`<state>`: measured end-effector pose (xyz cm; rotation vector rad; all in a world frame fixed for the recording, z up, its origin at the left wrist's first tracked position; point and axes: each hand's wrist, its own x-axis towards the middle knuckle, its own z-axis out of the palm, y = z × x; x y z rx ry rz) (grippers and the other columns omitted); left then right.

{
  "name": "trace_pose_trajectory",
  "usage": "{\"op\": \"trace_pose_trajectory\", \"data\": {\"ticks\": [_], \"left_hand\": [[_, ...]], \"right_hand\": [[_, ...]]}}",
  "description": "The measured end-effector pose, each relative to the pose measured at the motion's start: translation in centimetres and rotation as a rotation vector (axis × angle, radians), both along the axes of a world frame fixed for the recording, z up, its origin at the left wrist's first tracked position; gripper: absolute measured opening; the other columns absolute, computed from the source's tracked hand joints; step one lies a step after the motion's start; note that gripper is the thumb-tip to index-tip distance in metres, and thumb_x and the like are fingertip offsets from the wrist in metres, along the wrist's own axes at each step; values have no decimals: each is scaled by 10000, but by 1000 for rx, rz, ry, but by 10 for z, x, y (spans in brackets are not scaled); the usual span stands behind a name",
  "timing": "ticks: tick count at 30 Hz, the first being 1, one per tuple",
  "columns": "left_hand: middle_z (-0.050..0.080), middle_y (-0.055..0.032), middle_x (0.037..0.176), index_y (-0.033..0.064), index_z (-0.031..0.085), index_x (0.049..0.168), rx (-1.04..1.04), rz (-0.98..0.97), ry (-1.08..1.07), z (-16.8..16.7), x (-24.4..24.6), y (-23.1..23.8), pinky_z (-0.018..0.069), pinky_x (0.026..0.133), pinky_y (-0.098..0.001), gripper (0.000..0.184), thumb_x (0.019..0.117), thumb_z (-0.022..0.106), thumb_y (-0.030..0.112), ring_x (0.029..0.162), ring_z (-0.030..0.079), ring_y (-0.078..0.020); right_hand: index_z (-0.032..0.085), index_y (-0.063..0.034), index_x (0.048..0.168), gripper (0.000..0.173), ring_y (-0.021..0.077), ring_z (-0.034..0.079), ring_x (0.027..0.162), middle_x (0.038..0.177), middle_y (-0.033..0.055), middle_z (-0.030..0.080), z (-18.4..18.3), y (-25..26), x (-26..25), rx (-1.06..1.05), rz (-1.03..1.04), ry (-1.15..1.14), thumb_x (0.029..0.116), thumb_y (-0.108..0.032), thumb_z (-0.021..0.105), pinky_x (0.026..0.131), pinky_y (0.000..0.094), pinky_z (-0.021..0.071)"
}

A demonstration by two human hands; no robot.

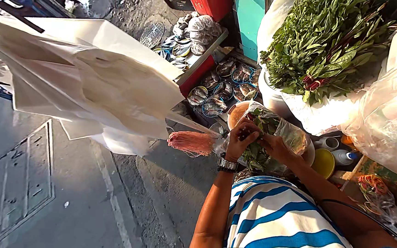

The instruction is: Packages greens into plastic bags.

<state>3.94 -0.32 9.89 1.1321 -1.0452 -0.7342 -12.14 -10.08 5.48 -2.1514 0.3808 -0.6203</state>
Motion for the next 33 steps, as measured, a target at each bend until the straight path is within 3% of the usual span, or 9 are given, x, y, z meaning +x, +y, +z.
{"op": "trace_pose_trajectory", "data": {"ticks": [7,10,15,18,21,24,29,31,33], "left_hand": [[694,-4,971,84,695,943,-6,27,-52,1,-2,2,561,784,-256,67,953,679,149,886,659,-81],[697,3,872,59,672,917,37,65,-128,3,-4,2,551,723,-227,99,988,625,110,788,656,-54],[599,-19,848,46,643,804,146,153,-298,9,-6,7,490,682,-192,179,964,667,124,764,575,-57],[570,-31,902,51,663,797,207,92,-406,9,-9,7,466,736,-209,173,936,666,152,842,549,-71],[620,17,736,17,671,830,243,11,-436,17,-18,8,503,680,-186,107,867,693,114,704,589,12],[680,25,811,-5,696,913,294,-74,-392,23,-24,15,528,766,-180,132,809,729,69,786,627,41],[700,-14,1110,-59,584,1241,355,-207,-263,15,-26,40,519,983,-214,629,722,873,145,1053,644,9],[714,-21,1066,-60,595,1215,368,-46,-287,3,-34,53,546,938,-223,627,719,872,207,1006,667,-5],[722,-20,889,-28,674,1015,339,172,-387,-13,-44,64,571,812,-250,457,725,840,283,856,685,-22]], "right_hand": [[708,26,1134,315,373,729,764,868,202,724,4,6,3,-81,-15,73,1054,-210,515,673,538,581],[692,22,1211,405,400,705,856,942,223,706,18,-4,-3,2,90,289,1055,-314,529,766,592,549],[731,6,1141,344,164,668,707,889,117,725,48,-26,-17,29,-82,-6,1000,-294,638,679,329,585],[650,-20,1299,569,125,608,685,905,76,672,70,-20,-11,-139,-7,-151,995,-498,614,595,287,537],[669,-23,1099,712,195,619,639,821,88,642,75,-9,9,-410,25,-184,971,-698,480,502,347,490],[654,-53,860,584,200,594,547,677,61,591,61,-1,20,-526,36,-220,1052,-558,432,432,335,437],[698,-37,878,293,192,643,576,671,72,637,46,17,17,-434,164,-278,1050,-200,525,454,323,478],[685,-31,862,264,192,604,531,642,74,603,44,23,19,-393,139,-274,1037,-158,533,440,321,456],[684,-35,853,266,183,596,505,630,71,602,43,29,24,-354,103,-257,1033,-159,531,427,317,454]]}}
